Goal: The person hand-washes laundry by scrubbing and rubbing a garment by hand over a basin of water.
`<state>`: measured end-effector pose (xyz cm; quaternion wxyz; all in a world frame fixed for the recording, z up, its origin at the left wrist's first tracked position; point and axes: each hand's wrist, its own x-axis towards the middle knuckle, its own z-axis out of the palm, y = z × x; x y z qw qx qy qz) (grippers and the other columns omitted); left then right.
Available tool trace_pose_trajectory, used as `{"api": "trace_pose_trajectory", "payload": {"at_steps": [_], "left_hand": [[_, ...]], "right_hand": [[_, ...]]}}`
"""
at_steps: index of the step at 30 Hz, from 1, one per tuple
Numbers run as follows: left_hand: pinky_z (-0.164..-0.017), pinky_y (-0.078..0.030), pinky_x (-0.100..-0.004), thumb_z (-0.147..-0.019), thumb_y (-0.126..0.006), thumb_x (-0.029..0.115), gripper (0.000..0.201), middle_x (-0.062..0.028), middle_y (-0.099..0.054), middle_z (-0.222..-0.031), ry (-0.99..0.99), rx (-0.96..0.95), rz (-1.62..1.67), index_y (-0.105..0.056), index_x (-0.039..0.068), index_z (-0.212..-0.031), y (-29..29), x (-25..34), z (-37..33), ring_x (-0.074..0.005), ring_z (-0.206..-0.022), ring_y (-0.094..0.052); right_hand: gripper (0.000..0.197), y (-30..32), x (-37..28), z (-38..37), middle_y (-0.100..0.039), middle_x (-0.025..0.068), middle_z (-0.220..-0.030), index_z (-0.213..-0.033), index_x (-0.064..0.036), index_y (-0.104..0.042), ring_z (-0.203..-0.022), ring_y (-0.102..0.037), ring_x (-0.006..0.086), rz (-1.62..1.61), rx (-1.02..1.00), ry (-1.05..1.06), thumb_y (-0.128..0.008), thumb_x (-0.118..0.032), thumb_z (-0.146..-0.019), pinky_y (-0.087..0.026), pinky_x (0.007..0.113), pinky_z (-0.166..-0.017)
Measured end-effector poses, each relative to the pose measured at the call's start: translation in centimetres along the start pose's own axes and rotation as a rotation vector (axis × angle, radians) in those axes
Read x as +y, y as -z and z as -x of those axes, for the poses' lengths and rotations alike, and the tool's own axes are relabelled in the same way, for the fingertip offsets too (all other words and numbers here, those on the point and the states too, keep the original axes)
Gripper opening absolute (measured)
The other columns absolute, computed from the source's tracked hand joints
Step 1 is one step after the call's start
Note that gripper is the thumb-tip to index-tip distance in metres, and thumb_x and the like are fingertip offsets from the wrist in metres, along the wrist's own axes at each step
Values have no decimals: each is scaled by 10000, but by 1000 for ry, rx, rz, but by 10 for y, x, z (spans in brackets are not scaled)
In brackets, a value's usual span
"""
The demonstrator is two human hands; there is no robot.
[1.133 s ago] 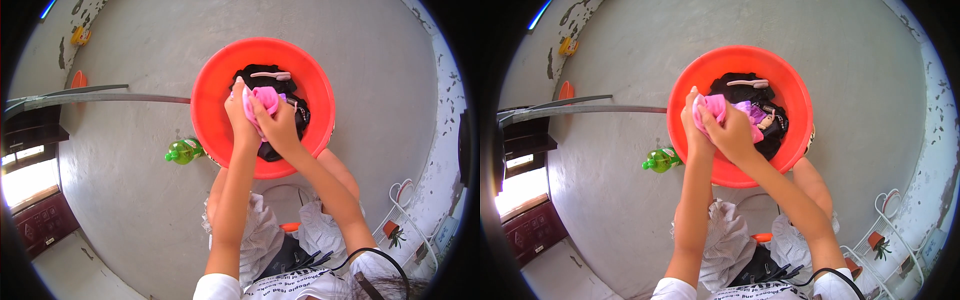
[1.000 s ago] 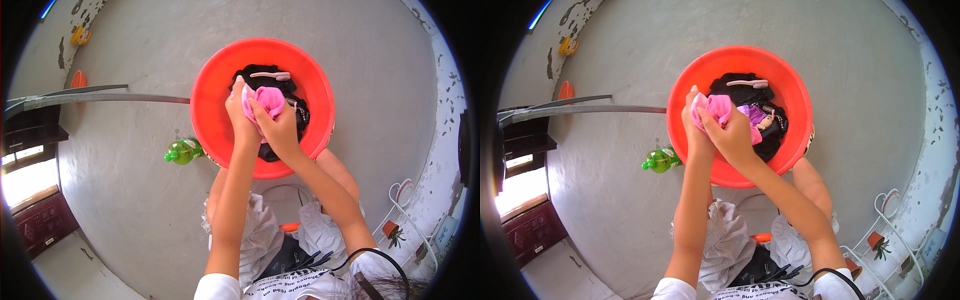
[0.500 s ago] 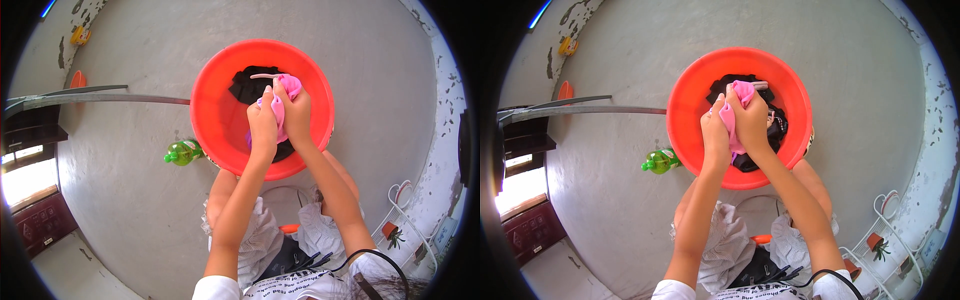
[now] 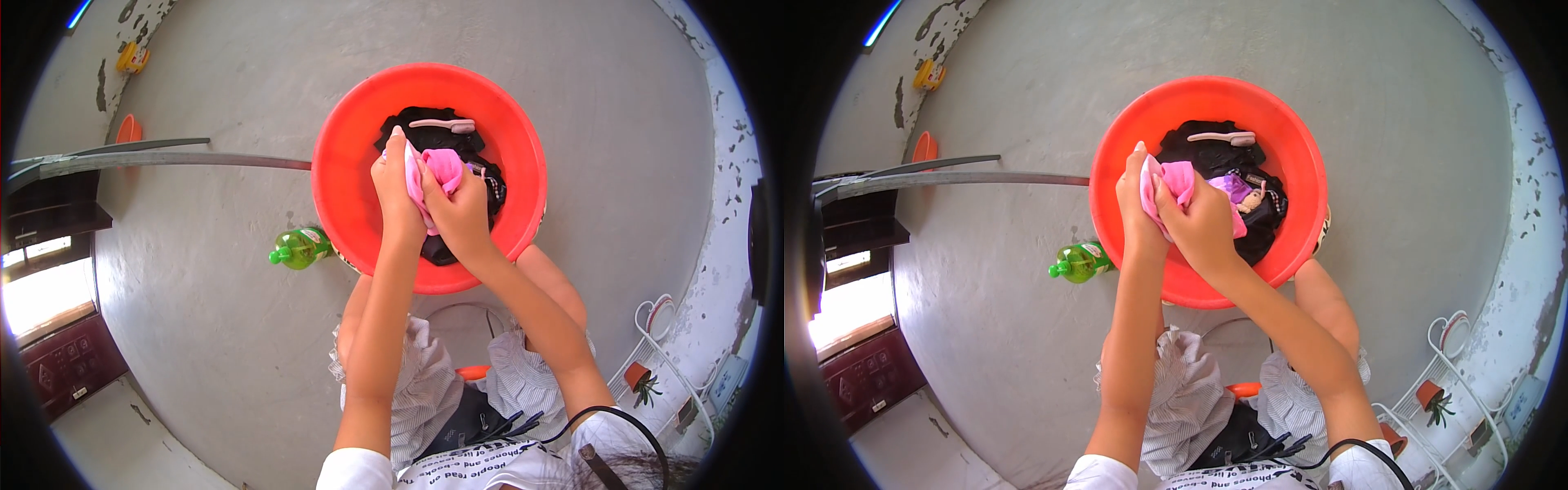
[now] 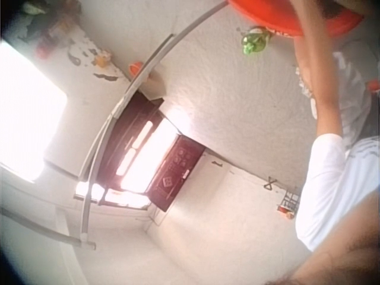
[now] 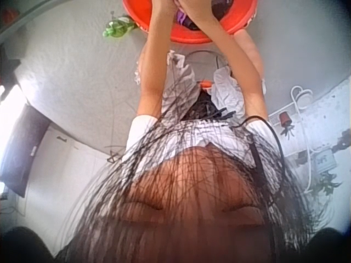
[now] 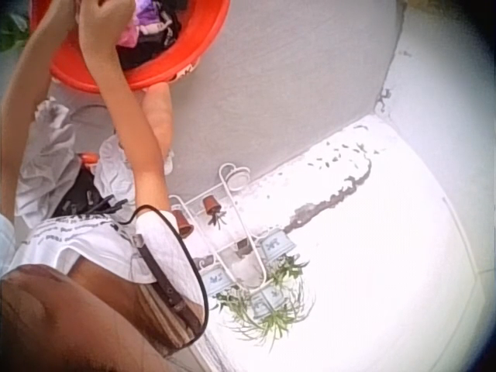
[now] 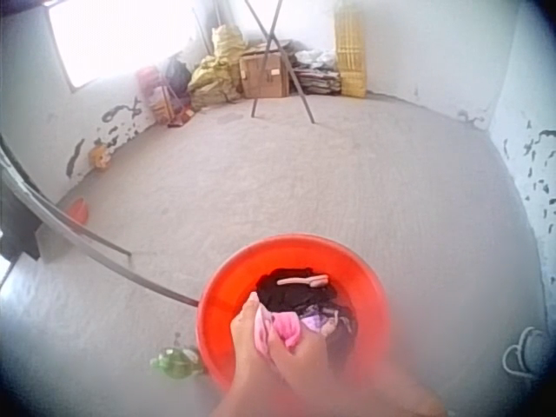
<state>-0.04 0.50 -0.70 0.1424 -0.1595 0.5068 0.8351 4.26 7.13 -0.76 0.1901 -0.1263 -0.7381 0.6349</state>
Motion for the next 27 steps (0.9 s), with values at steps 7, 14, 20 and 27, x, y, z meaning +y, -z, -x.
{"api": "trace_pose_trajectory", "payload": {"at_steps": [7, 14, 20, 27], "left_hand": [[-527, -376, -240, -892, -476, 292, 294, 25, -505, -657, 57, 1, -82, -519, 89, -684, -15, -9, 9, -64, -587, -459], [-465, -342, -208, -885, -493, 292, 316, 35, -499, -625, 40, -10, -160, -524, 84, -649, -21, -16, 16, -47, -532, -442], [-453, -340, -208, -869, -513, 316, 293, 32, -482, -606, -4, 28, -34, -499, 97, -675, -9, -8, 3, -51, -510, -441], [-466, -349, -239, -865, -509, 314, 293, 30, -469, -599, 21, 17, 0, -494, 100, -665, -9, -7, 2, -73, -518, -439]], "right_hand": [[206, 8, 1, -16, -550, 23, -641, -783, 10, -563, -589, -480, 67, -160, 53, -154, -576, -186, -846, -414, 236, -549], [187, 17, 6, -25, -558, 7, -660, -765, 0, -566, -599, -487, 61, -250, 56, -197, -576, -170, -841, -415, 232, -555], [221, 5, 1, -12, -589, 89, -633, -801, 16, -575, -580, -547, 97, -46, 3, -104, -594, -203, -818, -432, 264, -539], [193, 4, 2, -12, -600, 92, -649, -824, 19, -585, -595, -559, 102, -102, -31, -119, -580, -174, -826, -433, 262, -548]]}}
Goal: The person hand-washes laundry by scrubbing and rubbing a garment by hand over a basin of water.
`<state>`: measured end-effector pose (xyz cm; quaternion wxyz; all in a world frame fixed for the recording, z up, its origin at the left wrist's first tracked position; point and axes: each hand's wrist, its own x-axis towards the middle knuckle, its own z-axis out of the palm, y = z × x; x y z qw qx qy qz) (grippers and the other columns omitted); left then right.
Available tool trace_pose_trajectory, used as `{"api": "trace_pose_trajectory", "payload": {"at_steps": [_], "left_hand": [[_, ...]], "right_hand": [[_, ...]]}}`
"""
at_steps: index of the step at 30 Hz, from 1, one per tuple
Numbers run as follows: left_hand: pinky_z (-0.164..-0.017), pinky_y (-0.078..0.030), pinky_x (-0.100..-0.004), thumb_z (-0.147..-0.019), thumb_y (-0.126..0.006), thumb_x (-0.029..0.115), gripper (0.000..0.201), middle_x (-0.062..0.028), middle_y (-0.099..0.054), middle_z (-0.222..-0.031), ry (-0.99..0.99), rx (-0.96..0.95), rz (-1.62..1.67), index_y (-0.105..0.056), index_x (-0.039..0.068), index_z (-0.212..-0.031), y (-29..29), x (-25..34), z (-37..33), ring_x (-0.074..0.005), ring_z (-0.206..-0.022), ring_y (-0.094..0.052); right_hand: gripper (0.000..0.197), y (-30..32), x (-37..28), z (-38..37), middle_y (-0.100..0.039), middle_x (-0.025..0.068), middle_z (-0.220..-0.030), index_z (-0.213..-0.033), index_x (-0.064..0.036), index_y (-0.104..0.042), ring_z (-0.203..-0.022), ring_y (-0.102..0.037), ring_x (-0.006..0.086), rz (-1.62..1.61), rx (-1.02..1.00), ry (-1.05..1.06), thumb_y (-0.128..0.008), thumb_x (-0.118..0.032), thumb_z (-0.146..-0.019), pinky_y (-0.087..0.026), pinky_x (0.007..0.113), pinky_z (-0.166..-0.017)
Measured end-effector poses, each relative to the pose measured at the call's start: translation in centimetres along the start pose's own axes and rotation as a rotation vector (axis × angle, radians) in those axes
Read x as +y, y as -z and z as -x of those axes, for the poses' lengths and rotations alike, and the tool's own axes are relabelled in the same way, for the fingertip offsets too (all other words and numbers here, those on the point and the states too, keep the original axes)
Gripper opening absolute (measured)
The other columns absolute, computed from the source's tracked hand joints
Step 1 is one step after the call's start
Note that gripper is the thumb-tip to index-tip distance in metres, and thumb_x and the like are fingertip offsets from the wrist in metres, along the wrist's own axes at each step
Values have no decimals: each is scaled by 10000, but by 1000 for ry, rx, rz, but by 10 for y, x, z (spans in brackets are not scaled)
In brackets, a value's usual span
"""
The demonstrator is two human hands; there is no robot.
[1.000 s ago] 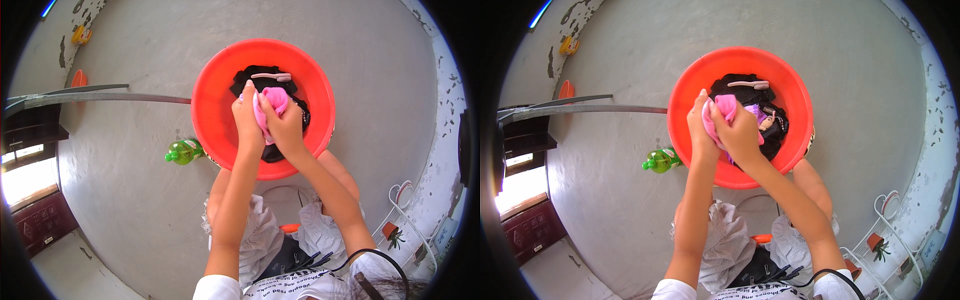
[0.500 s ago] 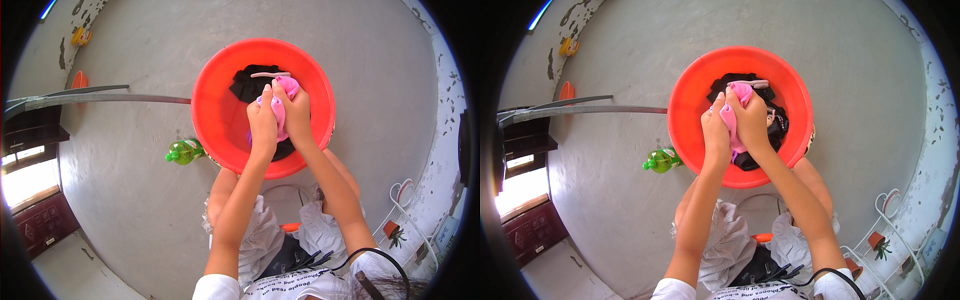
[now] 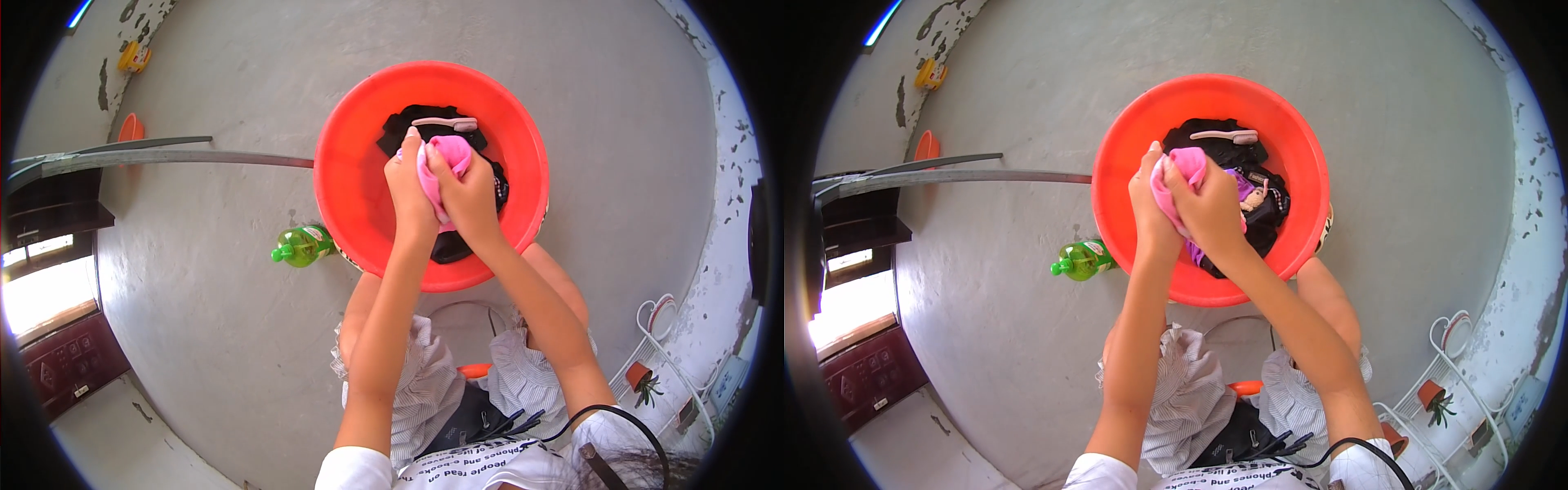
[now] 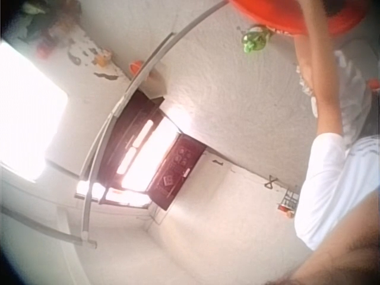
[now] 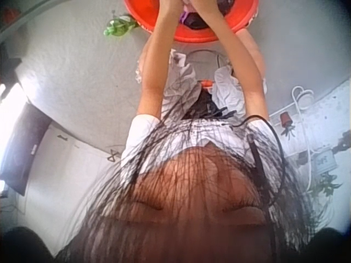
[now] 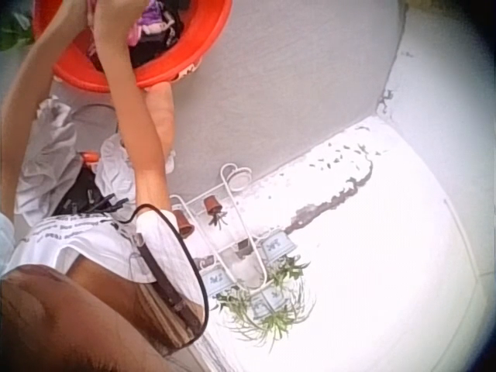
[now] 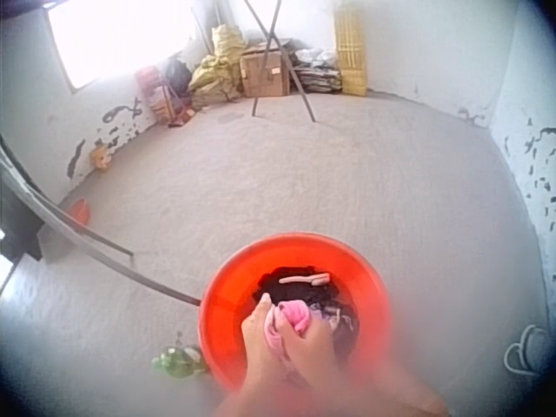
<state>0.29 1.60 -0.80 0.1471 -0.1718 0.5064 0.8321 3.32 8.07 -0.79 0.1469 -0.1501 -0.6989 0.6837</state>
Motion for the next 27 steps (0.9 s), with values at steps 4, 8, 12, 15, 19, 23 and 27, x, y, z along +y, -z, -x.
{"api": "trace_pose_trajectory", "payload": {"at_steps": [4, 8, 12, 15, 19, 23, 27], "left_hand": [[-466, -338, -222, -884, -492, 274, 306, 24, -503, -627, 1, 27, -131, -510, 77, -650, -12, -9, 10, -52, -538, -440], [-432, -284, -210, -900, -481, 271, 366, 60, -442, -555, 2, 16, -111, -480, 71, -593, -12, -7, 14, -20, -484, -370], [-443, -306, -216, -903, -474, 274, 363, 50, -461, -573, -73, 19, -104, -481, 71, -602, -12, 0, 14, -29, -498, -389], [-446, -314, -224, -898, -472, 291, 366, 41, -459, -574, -48, 41, -3, -458, 81, -599, -3, 4, 4, -37, -502, -395], [-434, -335, -232, -849, -533, 343, 318, 44, -413, -549, 20, -17, 107, -443, 132, -630, 5, 11, 2, -62, -474, -420], [-460, -355, -231, -849, -527, 349, 300, 38, -444, -586, 42, -11, 76, -470, 121, -664, 2, 7, 0, -66, -515, -449], [-518, -396, -229, -866, -513, 315, 268, 6, -535, -671, 76, 23, -72, -560, 68, -772, -7, -5, 4, -83, -578, -499]], "right_hand": [[207, 13, 8, -17, -578, 49, -645, -778, 14, -574, -591, -515, 86, -49, 64, -56, -573, -184, -837, -421, 252, -552], [225, 11, 4, -18, -552, 27, -631, -754, 5, -565, -578, -484, 78, -73, 58, -65, -569, -201, -843, -413, 250, -546], [240, 6, 3, -13, -574, 44, -637, -777, 15, -573, -579, -502, 77, -81, 61, -35, -579, -217, -838, -417, 258, -537], [248, -1, -1, -1, -576, 78, -611, -795, 19, -577, -551, -522, 94, 22, 21, 4, -586, -226, -830, -417, 269, -515], [249, -5, 6, 8, -568, 139, -589, -777, 6, -581, -511, -565, 174, 63, -48, 112, -591, -237, -825, -416, 287, -487], [240, -4, -5, 3, -581, 134, -606, -789, 13, -587, -526, -569, 169, 116, 19, 38, -582, -224, -828, -427, 285, -505], [249, 6, 7, -14, -591, 98, -637, -788, 15, -586, -577, -547, 113, 0, 99, 4, -578, -229, -835, -433, 272, -547]]}}
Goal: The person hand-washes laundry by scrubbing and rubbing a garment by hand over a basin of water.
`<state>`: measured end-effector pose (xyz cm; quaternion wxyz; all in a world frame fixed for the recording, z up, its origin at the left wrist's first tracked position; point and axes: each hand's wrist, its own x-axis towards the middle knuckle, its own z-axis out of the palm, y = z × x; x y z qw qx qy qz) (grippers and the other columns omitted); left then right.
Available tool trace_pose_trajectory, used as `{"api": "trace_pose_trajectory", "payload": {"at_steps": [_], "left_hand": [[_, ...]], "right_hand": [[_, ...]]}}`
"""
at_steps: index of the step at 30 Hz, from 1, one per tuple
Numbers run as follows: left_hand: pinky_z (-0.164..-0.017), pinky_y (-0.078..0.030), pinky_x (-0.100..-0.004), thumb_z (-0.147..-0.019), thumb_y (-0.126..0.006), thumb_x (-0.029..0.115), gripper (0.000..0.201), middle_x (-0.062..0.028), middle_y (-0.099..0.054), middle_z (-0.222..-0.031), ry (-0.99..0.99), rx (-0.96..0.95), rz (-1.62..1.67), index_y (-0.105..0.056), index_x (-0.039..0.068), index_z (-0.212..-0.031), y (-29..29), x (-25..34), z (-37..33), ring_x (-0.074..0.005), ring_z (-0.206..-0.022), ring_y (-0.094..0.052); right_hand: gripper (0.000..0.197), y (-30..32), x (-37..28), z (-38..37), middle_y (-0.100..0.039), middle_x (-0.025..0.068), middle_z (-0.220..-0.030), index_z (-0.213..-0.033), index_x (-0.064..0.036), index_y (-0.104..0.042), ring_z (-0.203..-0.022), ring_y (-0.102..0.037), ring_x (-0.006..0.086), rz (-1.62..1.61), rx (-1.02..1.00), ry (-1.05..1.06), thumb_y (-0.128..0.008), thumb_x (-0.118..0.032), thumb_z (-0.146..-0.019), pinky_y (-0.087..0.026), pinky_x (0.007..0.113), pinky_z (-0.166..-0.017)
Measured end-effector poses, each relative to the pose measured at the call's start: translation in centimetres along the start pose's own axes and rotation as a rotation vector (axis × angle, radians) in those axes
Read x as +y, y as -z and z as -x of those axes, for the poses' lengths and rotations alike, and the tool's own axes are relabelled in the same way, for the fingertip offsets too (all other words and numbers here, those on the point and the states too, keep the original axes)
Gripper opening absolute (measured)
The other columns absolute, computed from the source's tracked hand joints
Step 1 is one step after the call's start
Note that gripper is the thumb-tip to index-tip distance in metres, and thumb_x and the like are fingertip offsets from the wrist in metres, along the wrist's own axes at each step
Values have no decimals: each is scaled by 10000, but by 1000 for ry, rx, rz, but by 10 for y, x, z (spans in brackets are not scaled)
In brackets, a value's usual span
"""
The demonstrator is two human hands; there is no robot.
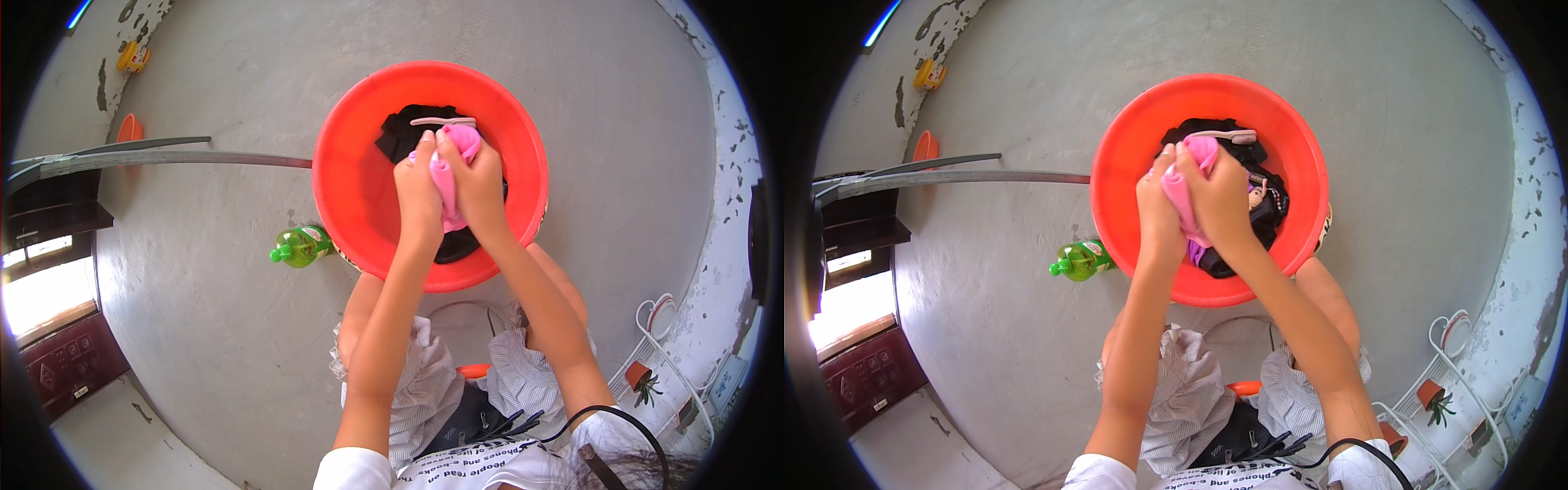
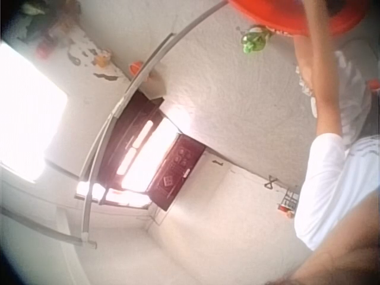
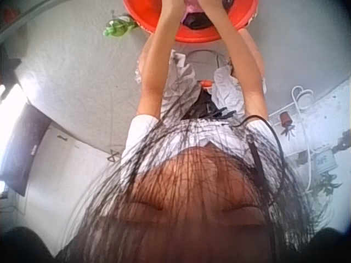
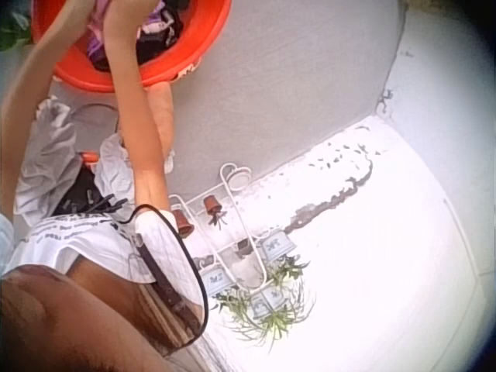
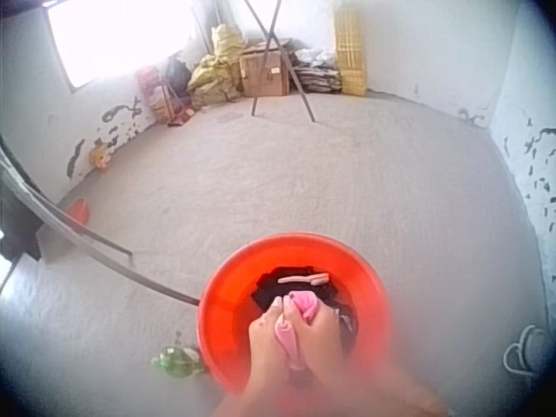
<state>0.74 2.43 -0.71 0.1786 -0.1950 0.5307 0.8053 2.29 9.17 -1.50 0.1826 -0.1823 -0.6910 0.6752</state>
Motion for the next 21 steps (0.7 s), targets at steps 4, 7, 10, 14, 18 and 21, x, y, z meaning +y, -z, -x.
{"api": "trace_pose_trajectory", "payload": {"at_steps": [4, 7, 10, 14, 18, 21], "left_hand": [[-538, -405, -232, -870, -511, 299, 256, 5, -552, -712, 63, -32, -80, -576, 60, -806, -1, -3, 3, -82, -610, -509], [-537, -405, -236, -870, -512, 299, 257, 9, -541, -699, 32, 1, -20, -568, 67, -776, -2, 1, 2, -81, -600, -505], [-524, -405, -243, -862, -521, 318, 266, 15, -524, -674, -54, -11, 26, -549, 80, -747, 8, 4, -6, -86, -579, -499], [-471, -362, -237, -851, -524, 349, 301, 28, -458, -590, 8, -62, 140, -472, 121, -661, 20, 7, -15, -71, -527, -462], [-476, -364, -237, -855, -516, 346, 303, 25, -466, -598, 2, -24, 173, -483, 109, -668, 7, 2, -13, -73, -531, -463], [-488, -365, -240, -869, -500, 310, 286, 21, -491, -624, -62, -33, 26, -521, 85, -694, 0, 4, -6, -72, -545, -458]], "right_hand": [[237, 11, 4, -11, -586, 83, -641, -779, 14, -581, -583, -541, 113, -13, -72, -103, -572, -215, -839, -432, 267, -556], [241, 4, 4, -6, -589, 84, -642, -781, 15, -584, -578, -536, 113, -40, -37, -32, -570, -218, -841, -433, 271, -557], [246, -2, -6, 6, -590, 99, -637, -794, 11, -588, -567, -552, 135, 16, -71, 23, -576, -231, -836, -437, 282, -552], [241, -9, 0, 22, -582, 120, -615, -810, 3, -590, -545, -567, 171, 75, -130, 58, -584, -237, -826, -435, 293, -530], [243, -3, 0, 12, -581, 110, -616, -825, 10, -584, -550, -555, 160, 26, -155, 7, -584, -233, -830, -437, 292, -543], [261, -2, 0, 6, -585, 107, -632, -792, 16, -582, -574, -552, 152, 21, -39, 6, -579, -241, -841, -433, 279, -557]]}}
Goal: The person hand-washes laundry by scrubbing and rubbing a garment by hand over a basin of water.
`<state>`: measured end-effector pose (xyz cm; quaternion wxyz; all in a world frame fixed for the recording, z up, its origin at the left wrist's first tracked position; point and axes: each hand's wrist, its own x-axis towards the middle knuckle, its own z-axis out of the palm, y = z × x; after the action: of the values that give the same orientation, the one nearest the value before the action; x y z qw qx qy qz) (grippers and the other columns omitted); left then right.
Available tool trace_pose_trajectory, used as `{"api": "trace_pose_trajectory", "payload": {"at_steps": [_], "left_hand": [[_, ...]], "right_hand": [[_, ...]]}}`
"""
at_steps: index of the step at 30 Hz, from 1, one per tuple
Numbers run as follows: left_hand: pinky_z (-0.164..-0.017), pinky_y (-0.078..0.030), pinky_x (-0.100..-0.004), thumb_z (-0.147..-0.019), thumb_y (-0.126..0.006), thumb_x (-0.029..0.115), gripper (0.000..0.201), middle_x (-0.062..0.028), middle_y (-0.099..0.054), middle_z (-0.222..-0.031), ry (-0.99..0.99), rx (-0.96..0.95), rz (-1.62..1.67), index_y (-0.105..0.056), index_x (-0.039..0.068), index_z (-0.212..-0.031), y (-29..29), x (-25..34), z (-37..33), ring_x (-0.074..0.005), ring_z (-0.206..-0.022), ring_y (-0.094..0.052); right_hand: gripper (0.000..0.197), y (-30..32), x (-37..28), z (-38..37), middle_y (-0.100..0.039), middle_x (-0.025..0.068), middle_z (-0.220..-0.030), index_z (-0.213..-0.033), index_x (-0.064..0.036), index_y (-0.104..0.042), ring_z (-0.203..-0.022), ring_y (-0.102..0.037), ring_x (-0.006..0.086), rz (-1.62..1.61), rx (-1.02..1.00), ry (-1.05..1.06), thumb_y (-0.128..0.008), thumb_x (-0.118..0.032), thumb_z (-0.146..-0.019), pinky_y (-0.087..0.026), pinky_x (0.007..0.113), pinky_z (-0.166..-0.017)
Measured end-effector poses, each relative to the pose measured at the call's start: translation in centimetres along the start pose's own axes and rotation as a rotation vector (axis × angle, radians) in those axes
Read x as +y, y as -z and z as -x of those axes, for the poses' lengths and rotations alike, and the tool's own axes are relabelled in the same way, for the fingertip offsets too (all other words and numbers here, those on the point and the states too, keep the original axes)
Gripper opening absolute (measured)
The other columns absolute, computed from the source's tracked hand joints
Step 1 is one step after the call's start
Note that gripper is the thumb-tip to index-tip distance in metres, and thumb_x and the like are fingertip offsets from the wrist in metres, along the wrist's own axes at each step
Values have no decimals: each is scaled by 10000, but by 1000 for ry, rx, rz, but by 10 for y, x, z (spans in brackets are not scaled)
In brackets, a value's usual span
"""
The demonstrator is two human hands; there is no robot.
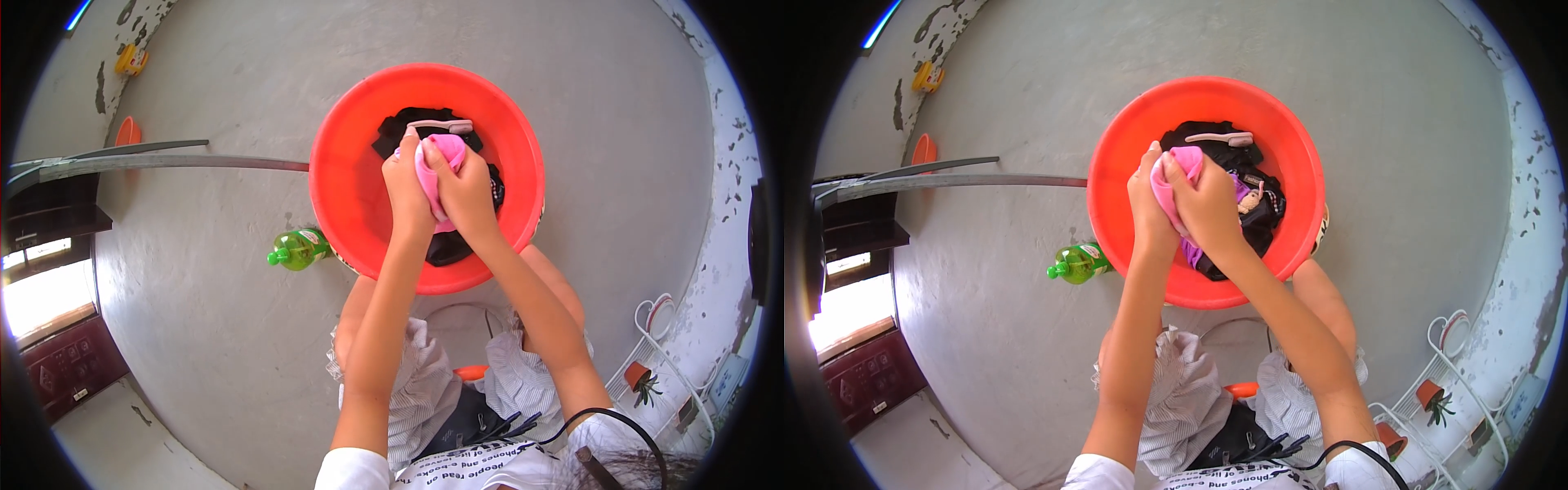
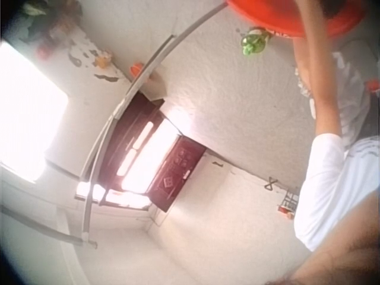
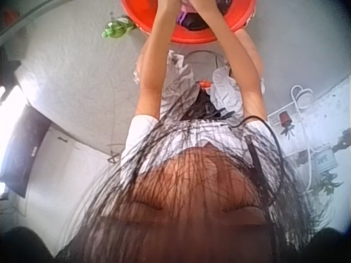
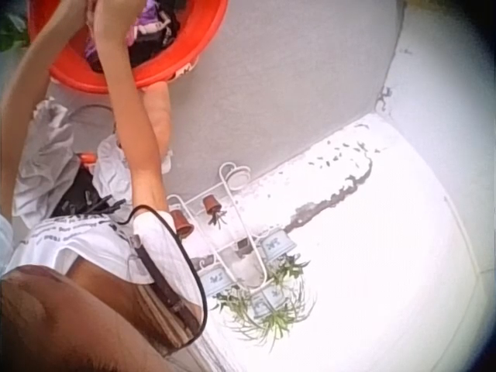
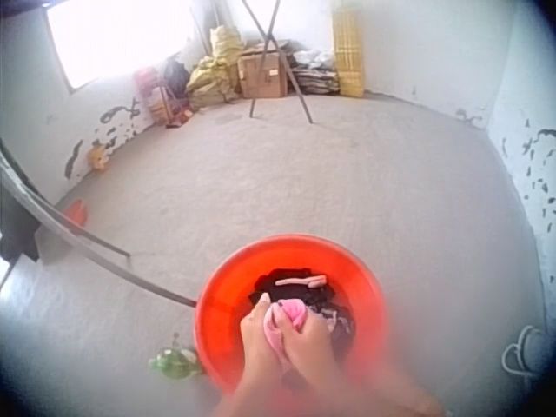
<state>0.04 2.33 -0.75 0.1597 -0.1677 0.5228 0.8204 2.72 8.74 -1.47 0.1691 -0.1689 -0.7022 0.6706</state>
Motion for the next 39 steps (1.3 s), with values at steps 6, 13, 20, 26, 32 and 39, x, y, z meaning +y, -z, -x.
{"api": "trace_pose_trajectory", "payload": {"at_steps": [6, 13, 20, 26, 32, 39], "left_hand": [[-462, -314, -221, -882, -493, 262, 309, 42, -463, -596, -18, 21, -136, -512, 61, -649, -9, -7, 9, -39, -519, -399], [-467, -346, -221, -861, -520, 318, 285, 35, -473, -602, -71, 40, -32, -530, 92, -689, 4, 3, 0, -54, -523, -445], [-477, -353, -221, -868, -505, 328, 292, 33, -466, -602, -21, -35, 78, -500, 107, -678, 8, 2, -1, -62, -533, -449], [-517, -376, -224, -882, -491, 307, 287, 24, -513, -661, 47, 24, -86, -550, 69, -733, -1, -6, 6, -66, -574, -469], [-525, -390, -230, -877, -498, 301, 285, 17, -527, -670, 73, 48, -117, -545, 63, -727, -5, -5, 5, -75, -570, -475], [-481, -354, -224, -881, -487, 334, 349, 21, -472, -599, -8, 16, 93, -454, 96, -629, 7, 7, -2, -58, -520, -428]], "right_hand": [[298, 15, 10, -22, -577, 94, -625, -779, 22, -579, -582, -534, 114, -18, -37, -102, -573, -269, -844, -426, 276, -559], [274, -2, -4, 0, -561, 111, -579, -776, 8, -581, -506, -530, 145, 48, -40, 27, -589, -260, -835, -417, 288, -499], [270, -1, -3, 6, -550, 126, -566, -786, 5, -583, -475, -532, 183, 138, -61, 97, -593, -260, -831, -408, 291, -473], [253, 8, -2, -12, -587, 80, -670, -799, 23, -577, -611, -526, 105, -20, -27, -69, -576, -226, -846, -422, 261, -566], [246, 8, -3, -14, -586, 75, -667, -804, 21, -580, -608, -528, 107, 0, 7, -16, -579, -222, -844, -426, 264, -568], [252, -4, -8, 8, -574, 163, -614, -802, 4, -591, -526, -576, 242, 155, -72, 121, -593, -246, -832, -427, 305, -498]]}}
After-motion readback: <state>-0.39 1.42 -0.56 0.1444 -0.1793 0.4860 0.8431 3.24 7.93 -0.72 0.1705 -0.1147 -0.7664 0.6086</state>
